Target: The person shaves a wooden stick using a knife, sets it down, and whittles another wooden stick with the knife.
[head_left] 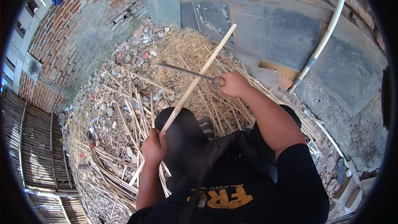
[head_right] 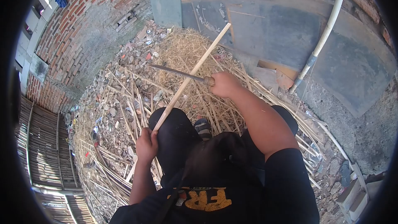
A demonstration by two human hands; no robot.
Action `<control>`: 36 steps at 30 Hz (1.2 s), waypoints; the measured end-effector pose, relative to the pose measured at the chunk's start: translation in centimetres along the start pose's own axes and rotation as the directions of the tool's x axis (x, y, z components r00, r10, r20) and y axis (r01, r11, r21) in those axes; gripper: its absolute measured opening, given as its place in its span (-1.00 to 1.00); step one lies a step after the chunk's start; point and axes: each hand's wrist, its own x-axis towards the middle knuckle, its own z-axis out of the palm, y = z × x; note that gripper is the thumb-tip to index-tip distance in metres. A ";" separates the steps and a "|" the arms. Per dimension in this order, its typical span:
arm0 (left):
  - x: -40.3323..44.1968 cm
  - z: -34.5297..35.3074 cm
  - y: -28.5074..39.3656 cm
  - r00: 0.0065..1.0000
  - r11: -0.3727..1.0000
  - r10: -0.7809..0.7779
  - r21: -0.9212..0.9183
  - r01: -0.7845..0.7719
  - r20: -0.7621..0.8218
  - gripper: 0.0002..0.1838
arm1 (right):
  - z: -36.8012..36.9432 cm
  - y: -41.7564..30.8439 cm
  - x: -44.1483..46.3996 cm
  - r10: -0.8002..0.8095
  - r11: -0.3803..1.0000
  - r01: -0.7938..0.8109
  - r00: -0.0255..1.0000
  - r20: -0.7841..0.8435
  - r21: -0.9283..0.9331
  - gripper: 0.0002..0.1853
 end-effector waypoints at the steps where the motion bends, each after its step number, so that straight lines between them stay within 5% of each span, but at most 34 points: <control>1: 0.0 0.0 0.0 1.000 1.000 -0.004 0.008 0.004 0.000 -0.70 | -0.2 -0.2 0.0 0.003 1.000 -0.002 1.000 0.015 -0.012 -0.67; 25: 0.0 0.6 -0.4 1.000 1.000 0.013 -0.028 -0.013 -0.024 -0.72 | -0.5 -0.5 -0.4 -0.033 0.999 0.033 0.999 -0.002 -0.021 -0.72; 36: 0.0 0.4 -0.3 1.000 1.000 0.003 -0.030 -0.004 -0.016 -0.70 | -0.8 -2.8 -1.6 -0.165 0.981 0.173 0.983 0.083 -0.093 -0.75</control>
